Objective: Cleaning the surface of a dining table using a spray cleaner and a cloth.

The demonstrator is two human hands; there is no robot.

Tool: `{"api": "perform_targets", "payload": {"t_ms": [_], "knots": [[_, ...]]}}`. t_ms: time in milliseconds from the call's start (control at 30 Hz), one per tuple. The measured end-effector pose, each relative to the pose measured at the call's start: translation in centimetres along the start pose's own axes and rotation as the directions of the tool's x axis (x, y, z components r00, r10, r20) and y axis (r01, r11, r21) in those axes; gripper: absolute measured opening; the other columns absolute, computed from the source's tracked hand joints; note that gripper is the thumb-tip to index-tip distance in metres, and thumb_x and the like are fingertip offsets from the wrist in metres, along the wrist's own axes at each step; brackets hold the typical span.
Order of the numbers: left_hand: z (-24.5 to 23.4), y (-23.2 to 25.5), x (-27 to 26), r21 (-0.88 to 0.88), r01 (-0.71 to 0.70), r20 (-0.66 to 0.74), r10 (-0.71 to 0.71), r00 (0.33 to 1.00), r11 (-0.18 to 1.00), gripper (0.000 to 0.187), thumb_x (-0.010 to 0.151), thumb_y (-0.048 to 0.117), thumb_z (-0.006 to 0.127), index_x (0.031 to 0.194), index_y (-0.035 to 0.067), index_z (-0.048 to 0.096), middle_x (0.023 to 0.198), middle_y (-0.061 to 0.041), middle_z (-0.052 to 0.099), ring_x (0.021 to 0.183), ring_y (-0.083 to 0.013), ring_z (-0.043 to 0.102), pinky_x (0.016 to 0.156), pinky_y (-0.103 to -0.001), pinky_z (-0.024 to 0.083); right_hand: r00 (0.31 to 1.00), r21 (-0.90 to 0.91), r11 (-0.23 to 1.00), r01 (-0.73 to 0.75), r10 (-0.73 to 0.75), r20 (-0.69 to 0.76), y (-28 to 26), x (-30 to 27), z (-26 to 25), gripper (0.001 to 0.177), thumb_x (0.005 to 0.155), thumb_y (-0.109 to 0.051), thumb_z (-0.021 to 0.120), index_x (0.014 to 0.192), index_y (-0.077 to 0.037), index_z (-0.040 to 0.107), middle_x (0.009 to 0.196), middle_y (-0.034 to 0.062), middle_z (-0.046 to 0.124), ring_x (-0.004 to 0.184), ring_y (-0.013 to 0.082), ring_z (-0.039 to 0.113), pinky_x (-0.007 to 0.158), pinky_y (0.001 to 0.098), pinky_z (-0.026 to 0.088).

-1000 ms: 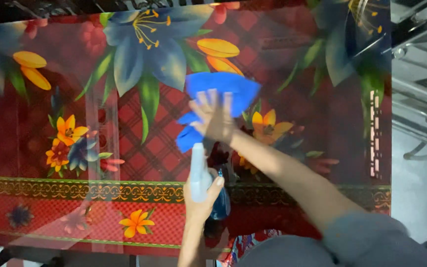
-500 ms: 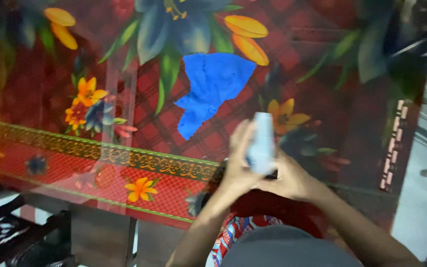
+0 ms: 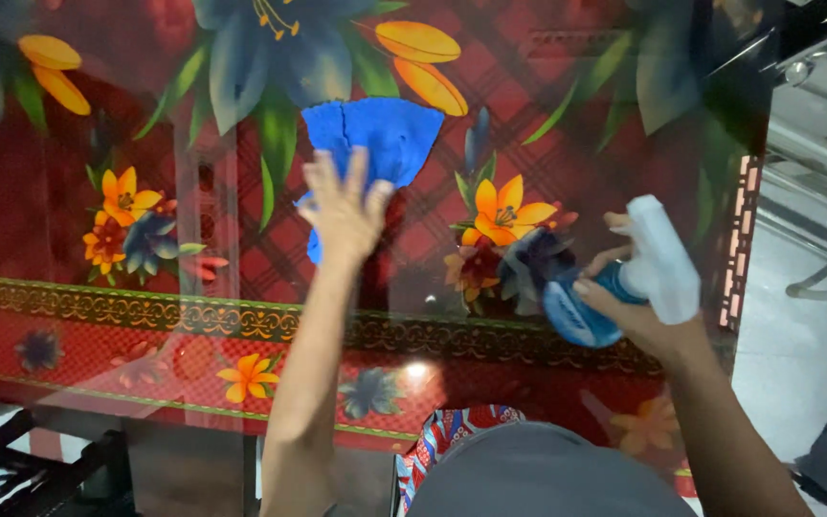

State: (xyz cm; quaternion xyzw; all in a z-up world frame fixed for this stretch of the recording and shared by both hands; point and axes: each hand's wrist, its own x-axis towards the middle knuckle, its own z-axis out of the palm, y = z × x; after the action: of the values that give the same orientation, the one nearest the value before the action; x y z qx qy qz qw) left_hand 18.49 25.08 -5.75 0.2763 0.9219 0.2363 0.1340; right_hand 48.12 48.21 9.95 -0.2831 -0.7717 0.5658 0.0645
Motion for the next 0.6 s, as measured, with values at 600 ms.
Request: {"api": "perform_targets", "payload": {"t_ms": [600], "knots": [[7.9, 5.5, -6.7, 0.443, -0.106, -0.203, 0.215, 0.955, 0.89, 0.062, 0.103, 0.041, 0.055, 0.158, 0.015, 0.042, 0.167, -0.02, 0.028, 0.152, -0.0437, 0.029, 0.105, -0.059, 0.038, 0.928, -0.05, 0.94, -0.336, 0.322, -0.186, 3.7, -1.9, -3.1, 0.057, 0.071, -0.013, 0.086, 0.124, -0.01, 0.066, 0.098, 0.0072, 0.074, 0.09, 0.0229, 0.073, 0.091, 0.0425, 0.058]]}}
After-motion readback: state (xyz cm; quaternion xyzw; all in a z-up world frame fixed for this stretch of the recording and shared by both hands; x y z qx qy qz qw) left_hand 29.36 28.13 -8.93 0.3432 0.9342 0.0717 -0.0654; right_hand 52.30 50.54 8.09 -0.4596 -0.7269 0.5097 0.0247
